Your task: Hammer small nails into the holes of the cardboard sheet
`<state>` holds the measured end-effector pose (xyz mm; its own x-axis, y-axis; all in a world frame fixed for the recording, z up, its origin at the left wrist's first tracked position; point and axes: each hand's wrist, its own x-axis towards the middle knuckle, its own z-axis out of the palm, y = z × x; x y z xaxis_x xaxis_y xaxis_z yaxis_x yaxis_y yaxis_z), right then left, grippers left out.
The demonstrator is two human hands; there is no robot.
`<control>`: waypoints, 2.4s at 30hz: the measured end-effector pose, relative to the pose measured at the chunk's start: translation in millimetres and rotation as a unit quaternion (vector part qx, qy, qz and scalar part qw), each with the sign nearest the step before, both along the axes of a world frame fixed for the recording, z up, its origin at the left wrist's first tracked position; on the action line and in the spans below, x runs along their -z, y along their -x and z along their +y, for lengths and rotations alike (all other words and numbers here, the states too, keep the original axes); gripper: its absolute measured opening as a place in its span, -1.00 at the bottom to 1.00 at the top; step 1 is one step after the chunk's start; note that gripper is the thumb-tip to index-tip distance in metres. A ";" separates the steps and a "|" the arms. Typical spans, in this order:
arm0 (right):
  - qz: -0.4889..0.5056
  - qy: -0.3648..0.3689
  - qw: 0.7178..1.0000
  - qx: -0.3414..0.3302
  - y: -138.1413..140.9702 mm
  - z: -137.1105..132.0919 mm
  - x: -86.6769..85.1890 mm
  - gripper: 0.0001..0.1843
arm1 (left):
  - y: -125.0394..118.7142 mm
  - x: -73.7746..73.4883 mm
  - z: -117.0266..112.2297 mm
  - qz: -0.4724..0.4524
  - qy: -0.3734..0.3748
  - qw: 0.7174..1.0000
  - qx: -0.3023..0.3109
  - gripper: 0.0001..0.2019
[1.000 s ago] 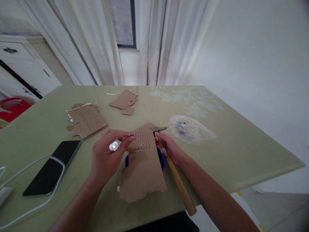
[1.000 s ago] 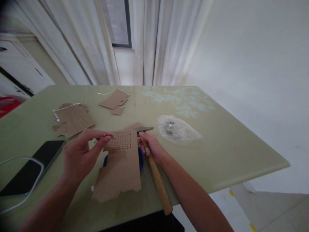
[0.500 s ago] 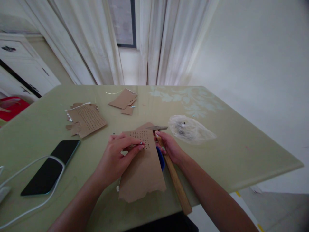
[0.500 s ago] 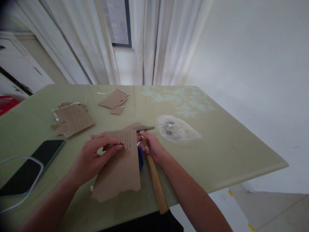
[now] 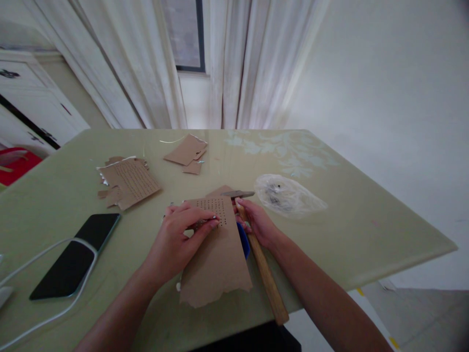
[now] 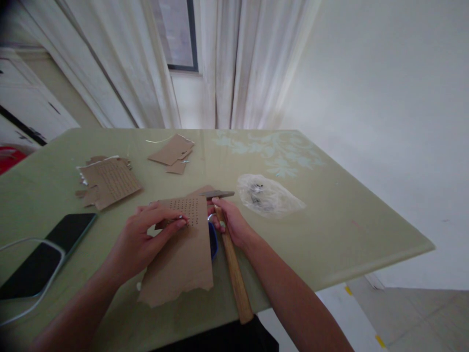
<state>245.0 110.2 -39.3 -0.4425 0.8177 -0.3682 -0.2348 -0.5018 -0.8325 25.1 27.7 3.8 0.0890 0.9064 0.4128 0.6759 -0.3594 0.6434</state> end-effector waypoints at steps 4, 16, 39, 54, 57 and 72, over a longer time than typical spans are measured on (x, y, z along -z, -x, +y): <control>0.000 0.004 1.000 0.000 -0.8 -0.1 0.1 -0.60 | -0.7 -0.7 0.3 -0.008 -0.001 1.000 0.001 -0.78; 0.002 -0.003 1.000 0.001 0.0 -0.6 -2.0 -0.60 | 1.6 1.7 0.8 -0.008 -0.011 1.000 0.022 -0.83; 0.007 -0.008 1.000 -0.004 -0.9 0.2 0.3 -0.66 | 0.0 0.2 -0.8 -0.006 -0.026 0.999 0.028 -0.83; 0.006 -0.017 1.000 0.000 -1.0 -0.2 -1.5 -0.64 | 0.1 1.3 -1.1 0.005 -0.035 0.998 0.044 -0.89; 0.004 -0.029 0.999 0.015 -0.6 3.1 -2.7 -0.62 | 0.1 1.4 -0.2 0.025 -0.060 0.997 0.050 -0.89; -0.393 -0.517 0.759 -0.047 -27.9 -59.3 -144.2 -0.81 | -2.8 11.3 12.3 0.018 -0.047 0.998 0.047 -0.86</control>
